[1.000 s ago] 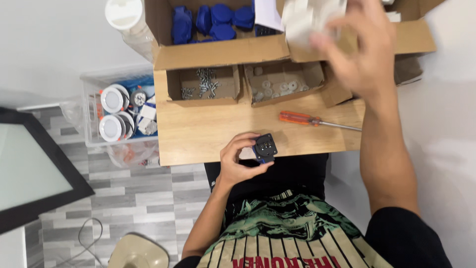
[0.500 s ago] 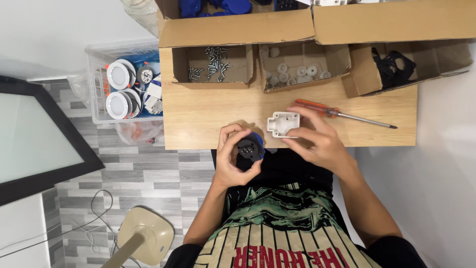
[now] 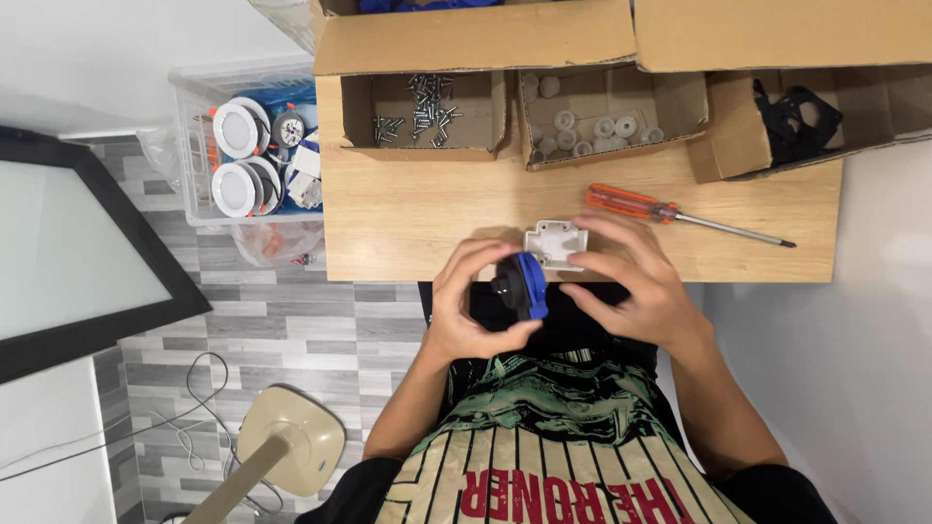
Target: The person assembles a blue electrical socket by attaching a white plastic cover and securing it with screws. They use a screwdriver to tighten the screws and repeat the process for another socket, handling screws and washers from nearby boxes.
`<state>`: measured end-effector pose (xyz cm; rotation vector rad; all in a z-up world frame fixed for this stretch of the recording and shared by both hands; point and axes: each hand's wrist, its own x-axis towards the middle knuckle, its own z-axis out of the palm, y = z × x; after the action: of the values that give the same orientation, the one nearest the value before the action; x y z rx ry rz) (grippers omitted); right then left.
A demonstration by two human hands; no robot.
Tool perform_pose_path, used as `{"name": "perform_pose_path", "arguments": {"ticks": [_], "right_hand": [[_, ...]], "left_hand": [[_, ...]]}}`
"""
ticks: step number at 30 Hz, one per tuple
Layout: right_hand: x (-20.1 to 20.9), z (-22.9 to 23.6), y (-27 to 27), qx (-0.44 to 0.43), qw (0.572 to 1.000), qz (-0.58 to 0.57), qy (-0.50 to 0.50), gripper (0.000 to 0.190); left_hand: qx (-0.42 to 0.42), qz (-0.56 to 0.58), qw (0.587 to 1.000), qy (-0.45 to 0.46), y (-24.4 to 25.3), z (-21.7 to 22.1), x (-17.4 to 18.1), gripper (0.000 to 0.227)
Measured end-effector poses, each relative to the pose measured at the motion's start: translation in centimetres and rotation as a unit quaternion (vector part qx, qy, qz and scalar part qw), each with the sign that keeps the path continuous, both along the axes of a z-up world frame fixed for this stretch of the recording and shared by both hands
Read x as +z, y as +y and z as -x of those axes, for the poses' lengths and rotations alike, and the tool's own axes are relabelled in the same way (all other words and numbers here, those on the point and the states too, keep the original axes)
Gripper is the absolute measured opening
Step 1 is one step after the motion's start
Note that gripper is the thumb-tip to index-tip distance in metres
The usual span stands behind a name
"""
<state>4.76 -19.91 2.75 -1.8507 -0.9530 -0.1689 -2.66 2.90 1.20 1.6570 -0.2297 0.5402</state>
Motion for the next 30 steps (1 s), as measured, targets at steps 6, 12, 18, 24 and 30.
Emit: {"name": "perform_pose_path", "arguments": {"ticks": [6, 12, 18, 24, 30], "right_hand": [[0.6, 1.9, 0.4, -0.012, 0.992, -0.079, -0.1, 0.04], [0.4, 1.5, -0.6, 0.05, 0.989, -0.109, -0.082, 0.039], [3.6, -1.2, -0.5, -0.004, 0.999, -0.007, -0.045, 0.047], [3.2, -2.6, 0.5, 0.043, 0.995, 0.071, -0.058, 0.036], [2.8, -2.7, 0.5, 0.07, 0.988, 0.12, -0.068, 0.032]], "left_hand": [[-0.084, 0.098, 0.991, 0.024, -1.7, 0.6, -0.7, 0.088], [-0.111, 0.077, 0.988, 0.068, -1.9, 0.4, 0.6, 0.087], [-0.02, -0.116, 0.993, 0.029, 0.5, -2.2, 0.2, 0.064], [-0.058, -0.112, 0.989, 0.081, -0.7, -2.6, -2.1, 0.08], [-0.055, -0.126, 0.985, 0.099, -0.4, -2.5, -3.5, 0.078]]}}
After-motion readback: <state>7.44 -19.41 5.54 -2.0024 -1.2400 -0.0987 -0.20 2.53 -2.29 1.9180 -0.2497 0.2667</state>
